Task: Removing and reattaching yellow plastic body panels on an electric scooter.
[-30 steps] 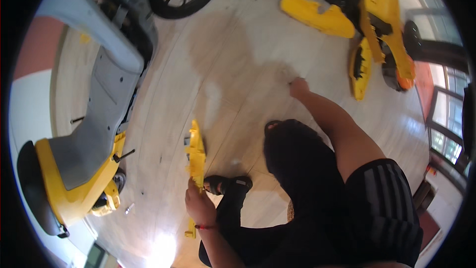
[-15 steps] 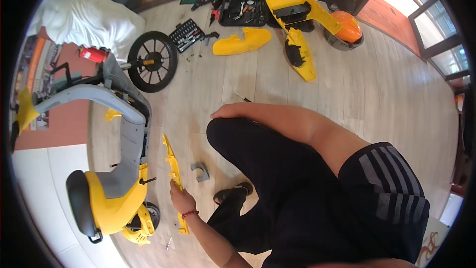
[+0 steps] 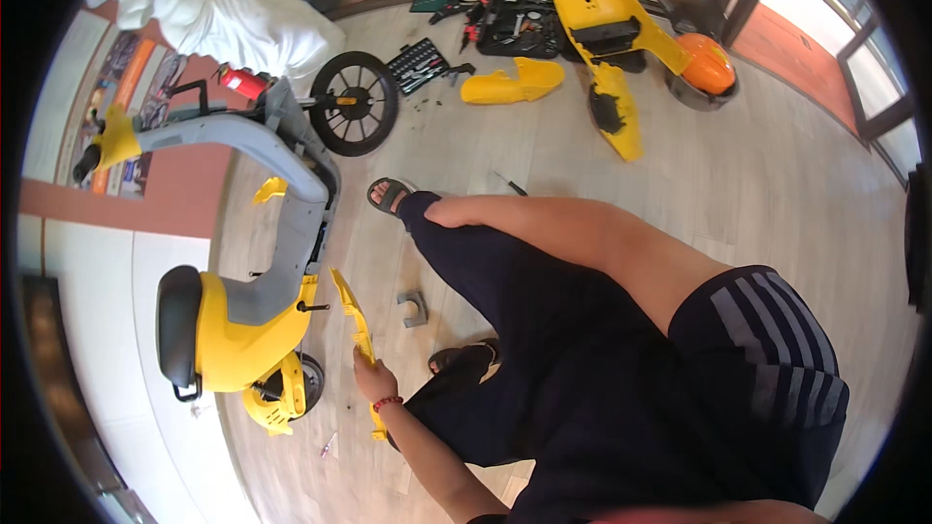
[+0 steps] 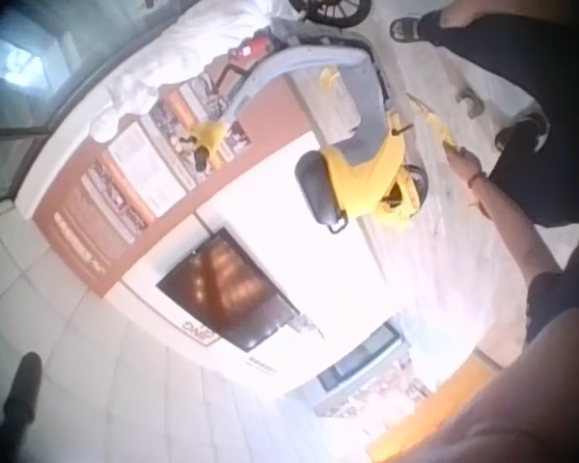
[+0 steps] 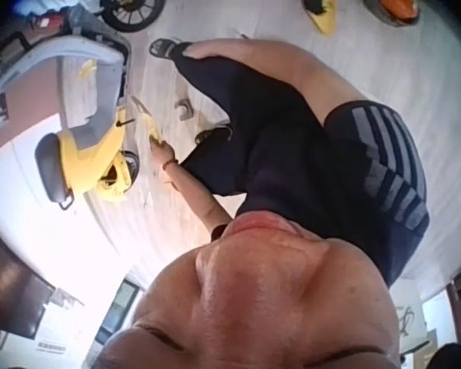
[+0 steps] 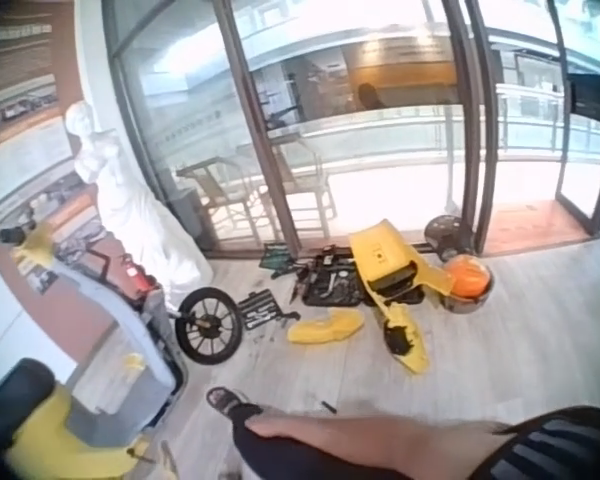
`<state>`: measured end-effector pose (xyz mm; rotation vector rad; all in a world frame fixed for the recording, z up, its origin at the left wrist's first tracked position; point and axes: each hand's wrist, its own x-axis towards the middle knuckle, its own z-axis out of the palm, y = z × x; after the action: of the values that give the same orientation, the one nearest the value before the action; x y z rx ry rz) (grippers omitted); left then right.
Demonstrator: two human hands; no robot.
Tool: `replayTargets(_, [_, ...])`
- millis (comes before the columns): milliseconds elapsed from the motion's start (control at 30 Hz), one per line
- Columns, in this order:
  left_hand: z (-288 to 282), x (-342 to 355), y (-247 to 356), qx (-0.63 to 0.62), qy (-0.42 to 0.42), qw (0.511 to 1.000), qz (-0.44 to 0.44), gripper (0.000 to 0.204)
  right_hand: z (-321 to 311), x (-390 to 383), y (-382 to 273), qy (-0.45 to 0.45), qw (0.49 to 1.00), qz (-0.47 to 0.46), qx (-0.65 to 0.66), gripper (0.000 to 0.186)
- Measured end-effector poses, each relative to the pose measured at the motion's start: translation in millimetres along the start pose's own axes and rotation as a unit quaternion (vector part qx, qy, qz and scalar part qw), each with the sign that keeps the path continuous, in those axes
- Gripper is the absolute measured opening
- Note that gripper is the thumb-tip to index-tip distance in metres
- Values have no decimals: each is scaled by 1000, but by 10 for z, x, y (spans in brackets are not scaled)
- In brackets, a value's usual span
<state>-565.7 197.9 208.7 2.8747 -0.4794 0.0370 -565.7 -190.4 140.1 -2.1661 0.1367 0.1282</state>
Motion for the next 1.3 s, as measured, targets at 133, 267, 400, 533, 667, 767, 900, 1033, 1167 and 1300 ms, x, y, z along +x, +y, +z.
replayTargets(133, [63,14,30,-45,58,997,6,57,257,108,-68,-14,996,33,-76,37])
replayTargets(267, [56,-2,12,-62,55,996,16,56,382,73,-246,94,990,108,-15,46])
replayTargets(400, [71,-89,-121,-62,34,998,-1,56,183,-206,-562,80,994,77,21,48])
replayTargets(533, [103,11,79,-42,1,999,13,57,-237,-636,-792,-53,998,-41,1,50])
replayTargets(667, [38,-4,37,-53,-6,998,-14,58,-280,-1317,-1033,-247,947,-156,-134,47])
replayTargets(767, [102,-20,-101,-61,13,998,0,59,-383,-1677,-910,-256,946,-96,-174,47])
replayTargets(900, [59,-17,-20,-72,0,997,-21,58,-624,-1641,-1063,-227,941,-13,-250,44])
replayTargets(1033, [-32,-101,9,-116,-22,993,-20,56,-738,-1294,-1475,-172,931,-54,-317,38])
replayTargets(1167, [-66,-103,115,-152,-49,987,-29,56,-486,-613,-1605,-161,972,-97,-139,41])
replayTargets(1300, [33,-90,180,-195,-25,980,30,56,-1,-84,-1497,-109,974,-126,-157,68])
